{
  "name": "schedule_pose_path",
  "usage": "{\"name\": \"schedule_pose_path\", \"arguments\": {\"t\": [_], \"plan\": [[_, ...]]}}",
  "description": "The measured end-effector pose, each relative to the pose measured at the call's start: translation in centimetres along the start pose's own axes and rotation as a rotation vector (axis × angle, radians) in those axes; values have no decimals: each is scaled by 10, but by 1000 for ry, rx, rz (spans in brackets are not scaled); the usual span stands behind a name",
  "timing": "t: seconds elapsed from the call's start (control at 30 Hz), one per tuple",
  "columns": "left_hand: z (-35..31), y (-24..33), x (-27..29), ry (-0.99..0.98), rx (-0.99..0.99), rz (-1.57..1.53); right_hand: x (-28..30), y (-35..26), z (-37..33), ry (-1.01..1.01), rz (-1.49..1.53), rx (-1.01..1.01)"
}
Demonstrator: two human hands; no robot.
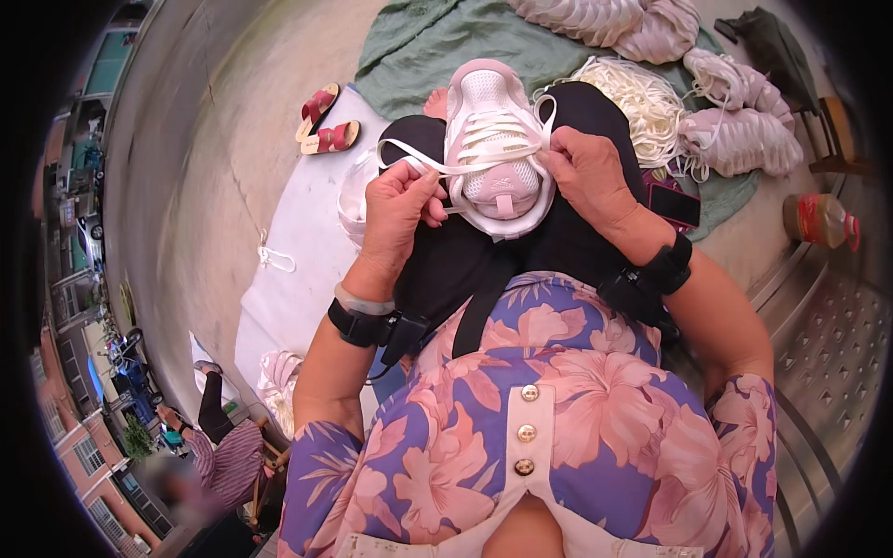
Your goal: The recorder is threading laces through a pink and white athletic shoe.
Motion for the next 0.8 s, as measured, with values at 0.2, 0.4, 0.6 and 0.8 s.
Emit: {"name": "schedule_pose_path", "arguments": {"t": [0.2,0.4,0.6,0.8], "plan": [[1,-2,-2,-16,-47,3,9,-24,-3,-59,104,-41],[4,-4,-3,-20,-68,0,-35,-57,2,-404,356,-46],[8,-2,-6,11,-109,170,-58,-51,5,-544,537,-359],[14,2,-6,17,-187,427,-63,-52,7,-381,644,-490]]}}
Point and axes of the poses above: each hand's wrist, its own z-axis towards the middle knuckle, its own x-axis out of the back of the hand, y = z × x, the point moved 4 cm from there along z, towards the middle knuckle, and after that the axes turned 9 degrees about -y, right-handed, at the moved point
